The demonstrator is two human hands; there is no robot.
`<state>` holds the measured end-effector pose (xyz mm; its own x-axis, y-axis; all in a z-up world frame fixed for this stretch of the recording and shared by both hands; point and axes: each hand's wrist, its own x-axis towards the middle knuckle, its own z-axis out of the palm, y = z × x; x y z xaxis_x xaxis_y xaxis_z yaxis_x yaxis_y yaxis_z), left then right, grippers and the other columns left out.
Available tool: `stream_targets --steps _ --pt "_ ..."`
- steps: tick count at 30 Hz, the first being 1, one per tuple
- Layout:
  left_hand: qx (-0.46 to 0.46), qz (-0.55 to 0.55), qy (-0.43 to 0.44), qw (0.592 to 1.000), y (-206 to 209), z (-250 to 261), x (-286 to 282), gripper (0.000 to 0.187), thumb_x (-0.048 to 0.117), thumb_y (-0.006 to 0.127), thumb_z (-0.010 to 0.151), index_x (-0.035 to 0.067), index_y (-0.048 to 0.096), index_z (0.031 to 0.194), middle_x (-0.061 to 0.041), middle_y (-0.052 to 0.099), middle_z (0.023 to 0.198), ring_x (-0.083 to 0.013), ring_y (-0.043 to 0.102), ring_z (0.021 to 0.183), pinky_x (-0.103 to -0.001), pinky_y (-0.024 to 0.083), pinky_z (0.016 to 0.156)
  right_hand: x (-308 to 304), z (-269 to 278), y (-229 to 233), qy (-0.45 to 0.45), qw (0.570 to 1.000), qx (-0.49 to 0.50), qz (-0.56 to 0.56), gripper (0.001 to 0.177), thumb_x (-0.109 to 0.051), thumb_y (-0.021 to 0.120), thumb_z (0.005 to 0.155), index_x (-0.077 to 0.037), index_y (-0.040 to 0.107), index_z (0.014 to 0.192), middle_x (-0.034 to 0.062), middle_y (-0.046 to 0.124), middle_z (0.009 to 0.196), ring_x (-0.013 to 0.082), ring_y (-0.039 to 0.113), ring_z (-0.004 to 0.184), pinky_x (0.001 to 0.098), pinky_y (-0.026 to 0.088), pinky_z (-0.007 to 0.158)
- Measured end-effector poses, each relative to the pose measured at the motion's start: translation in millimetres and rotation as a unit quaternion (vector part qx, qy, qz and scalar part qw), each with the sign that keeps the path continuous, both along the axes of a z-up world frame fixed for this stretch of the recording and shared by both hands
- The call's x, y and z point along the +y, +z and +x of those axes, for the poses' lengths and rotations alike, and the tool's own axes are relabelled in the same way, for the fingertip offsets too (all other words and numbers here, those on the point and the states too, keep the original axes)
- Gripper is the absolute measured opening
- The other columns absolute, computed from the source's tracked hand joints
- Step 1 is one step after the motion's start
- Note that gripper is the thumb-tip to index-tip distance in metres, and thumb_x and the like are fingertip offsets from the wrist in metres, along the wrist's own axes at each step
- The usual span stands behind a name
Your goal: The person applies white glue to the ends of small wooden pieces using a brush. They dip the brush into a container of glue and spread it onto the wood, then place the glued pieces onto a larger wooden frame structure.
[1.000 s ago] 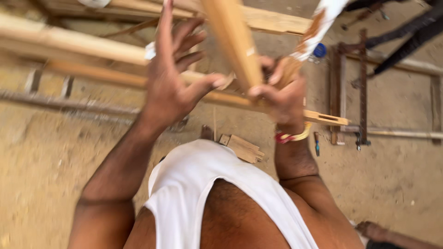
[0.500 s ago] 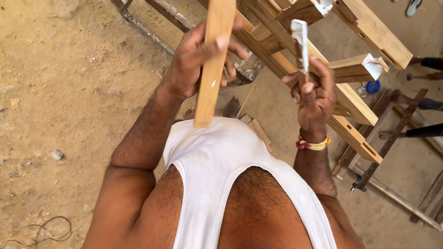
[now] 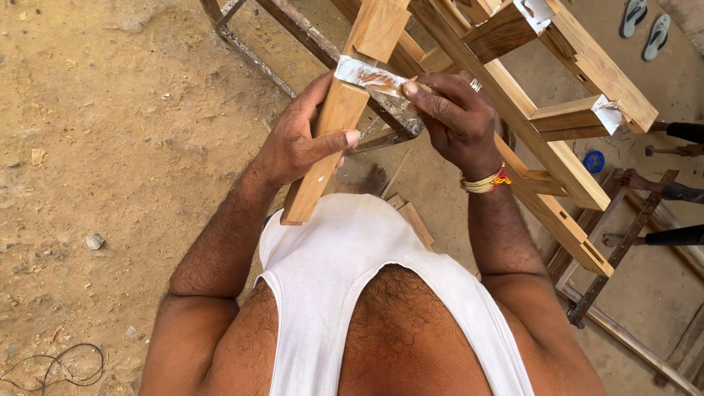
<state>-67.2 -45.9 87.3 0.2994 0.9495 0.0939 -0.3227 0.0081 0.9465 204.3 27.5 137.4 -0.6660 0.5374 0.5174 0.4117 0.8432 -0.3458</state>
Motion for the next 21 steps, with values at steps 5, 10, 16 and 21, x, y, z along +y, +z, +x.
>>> stream_targets --steps 5,10,16,21 --pt "-0.010 -0.031 0.021 0.999 -4 -5 -6 0.091 0.031 0.077 0.087 0.001 0.031 0.159 -0.016 0.062 0.116 -0.0173 0.071 0.081 -0.033 0.067 0.065 -4 -7 7 -0.013 0.999 -0.037 0.037 0.033 -0.007 0.080 0.103 -0.023 0.072 0.130 0.0035 0.072 0.116 0.0171 0.073 0.093 0.0318 0.060 0.076" --pt "0.007 -0.017 0.043 0.999 -9 -14 -6 0.091 0.036 0.077 0.085 -0.001 0.037 0.158 -0.020 0.064 0.113 -0.0238 0.071 0.087 -0.039 0.066 0.076 -6 2 11 -0.032 0.996 -0.058 0.059 0.031 -0.008 0.078 0.105 -0.024 0.072 0.131 0.0038 0.073 0.120 0.0167 0.075 0.099 0.0309 0.062 0.079" --pt "0.074 0.063 0.056 0.994 -9 -24 -3 0.091 0.045 0.078 0.090 -0.003 0.038 0.157 -0.026 0.062 0.135 -0.0317 0.067 0.123 -0.046 0.057 0.108 -3 2 9 -0.020 0.995 -0.003 0.097 0.027 -0.008 0.080 0.100 -0.021 0.075 0.123 0.0062 0.074 0.115 0.0164 0.075 0.090 0.0303 0.058 0.069" --pt "0.151 0.070 0.061 0.984 -7 -25 8 0.089 0.048 0.075 0.089 0.000 0.042 0.155 -0.024 0.065 0.129 -0.0303 0.071 0.115 -0.044 0.060 0.102 5 -9 -3 -0.034 0.997 -0.008 0.075 0.026 -0.007 0.077 0.104 -0.021 0.073 0.125 0.0046 0.074 0.117 0.0176 0.075 0.096 0.0322 0.060 0.075"
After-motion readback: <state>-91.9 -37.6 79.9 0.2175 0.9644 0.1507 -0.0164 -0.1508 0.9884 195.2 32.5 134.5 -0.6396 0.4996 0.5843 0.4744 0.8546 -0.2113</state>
